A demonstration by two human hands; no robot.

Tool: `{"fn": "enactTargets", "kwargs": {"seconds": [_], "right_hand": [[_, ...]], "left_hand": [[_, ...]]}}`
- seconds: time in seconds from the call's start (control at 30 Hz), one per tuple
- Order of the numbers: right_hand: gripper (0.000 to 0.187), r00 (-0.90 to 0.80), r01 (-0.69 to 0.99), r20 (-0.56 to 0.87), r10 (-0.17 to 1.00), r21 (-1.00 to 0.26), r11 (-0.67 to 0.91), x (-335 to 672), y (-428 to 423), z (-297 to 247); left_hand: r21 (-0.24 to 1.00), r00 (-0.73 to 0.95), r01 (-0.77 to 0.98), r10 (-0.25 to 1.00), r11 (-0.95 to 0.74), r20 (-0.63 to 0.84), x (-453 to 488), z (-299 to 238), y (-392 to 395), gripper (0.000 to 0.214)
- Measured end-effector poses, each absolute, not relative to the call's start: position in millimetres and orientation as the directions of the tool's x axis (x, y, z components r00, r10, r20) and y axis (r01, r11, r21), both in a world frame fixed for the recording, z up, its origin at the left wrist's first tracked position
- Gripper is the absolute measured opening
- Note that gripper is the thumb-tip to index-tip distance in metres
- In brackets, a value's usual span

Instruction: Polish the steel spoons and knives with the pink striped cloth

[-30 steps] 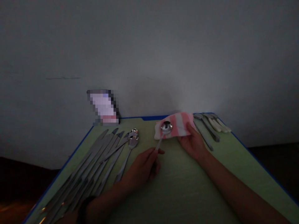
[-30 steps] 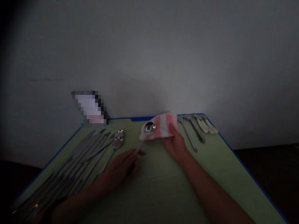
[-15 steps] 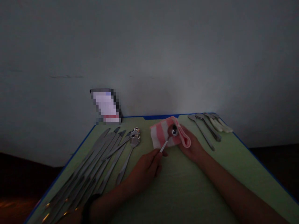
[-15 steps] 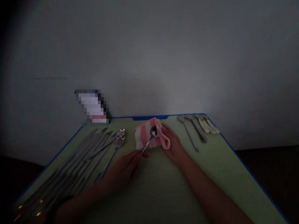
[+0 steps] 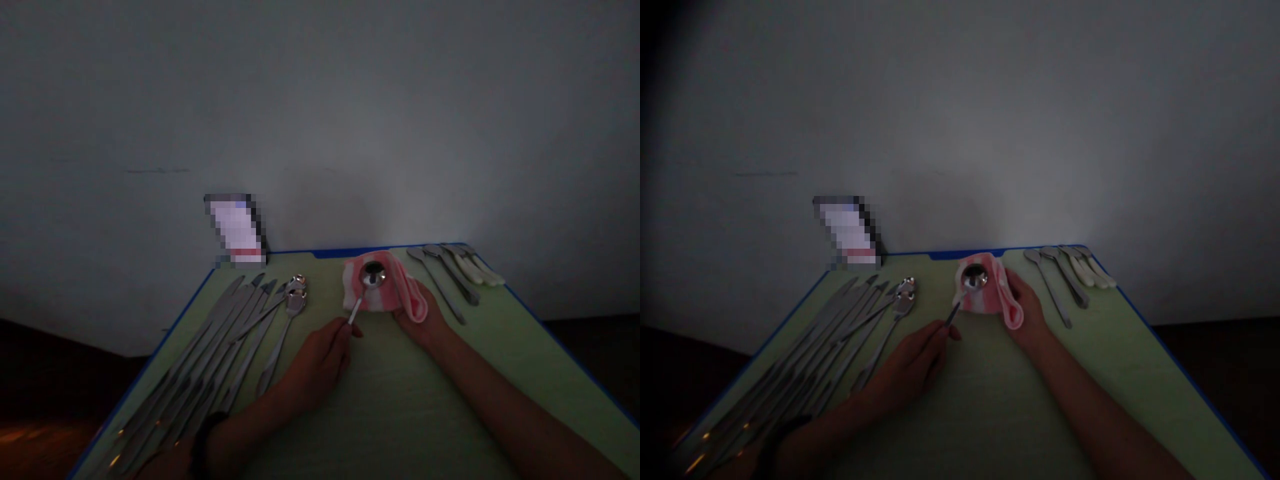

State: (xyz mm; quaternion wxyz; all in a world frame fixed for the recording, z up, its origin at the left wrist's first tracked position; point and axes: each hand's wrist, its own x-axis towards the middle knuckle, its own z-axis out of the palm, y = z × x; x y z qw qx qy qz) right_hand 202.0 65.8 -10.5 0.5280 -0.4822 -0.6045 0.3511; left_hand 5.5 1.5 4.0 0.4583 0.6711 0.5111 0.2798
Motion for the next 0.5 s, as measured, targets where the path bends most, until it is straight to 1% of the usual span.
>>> {"fn": "enactTargets", "kwargs": {"seconds": [0.03,0.07,0.1,0.13,0.2,0.27,0.3,0.43,0.5], "right_hand": [[0.022,0.022,0.222,0.305,0.952,-0.930,0.292,203.5,65.0,-8.7],[0.024,0.023,0.194,0.296,0.955,-0.938,0.286,204.3,64.4,-7.0],[0.025,0.024,0.126,0.272,0.962,-0.955,0.267,204.1,64.3,-5.9],[0.025,0.018,0.043,0.241,0.970,-0.970,0.240,203.2,64.5,-5.4],[0.026,-0.024,-0.185,0.153,0.988,-0.972,0.146,199.4,66.0,-6.6],[0.028,-0.094,-0.380,0.071,0.993,-0.925,0.031,194.9,68.1,-9.8],[0.029,-0.125,-0.436,0.043,0.991,-0.900,-0.016,193.0,69.1,-11.5],[0.033,-0.185,-0.528,-0.027,0.982,-0.840,-0.122,189.6,70.3,-13.9],[0.036,-0.213,-0.573,-0.043,0.976,-0.803,-0.161,189.3,69.5,-12.3]], "left_hand": [[0.905,0.319,0.423,0.943,-0.053,-0.093,5.5,3.6,1.3,0.032],[0.907,0.315,0.419,0.944,-0.048,-0.096,5.5,3.2,1.2,0.032],[0.909,0.309,0.416,0.945,-0.036,-0.104,5.5,2.9,1.1,0.032],[0.910,0.307,0.413,0.945,-0.024,-0.114,5.5,2.7,1.0,0.033],[0.911,0.314,0.413,0.941,-0.014,-0.128,5.4,2.6,1.0,0.033],[0.907,0.333,0.421,0.934,-0.022,-0.131,5.1,2.9,1.3,0.033],[0.901,0.340,0.431,0.932,-0.039,-0.122,4.8,3.2,1.5,0.033],[0.849,0.372,0.510,0.925,-0.137,-0.074,4.1,4.6,1.7,0.032],[0.822,0.389,0.545,0.918,-0.165,-0.074,4.2,5.3,1.5,0.033]]}}
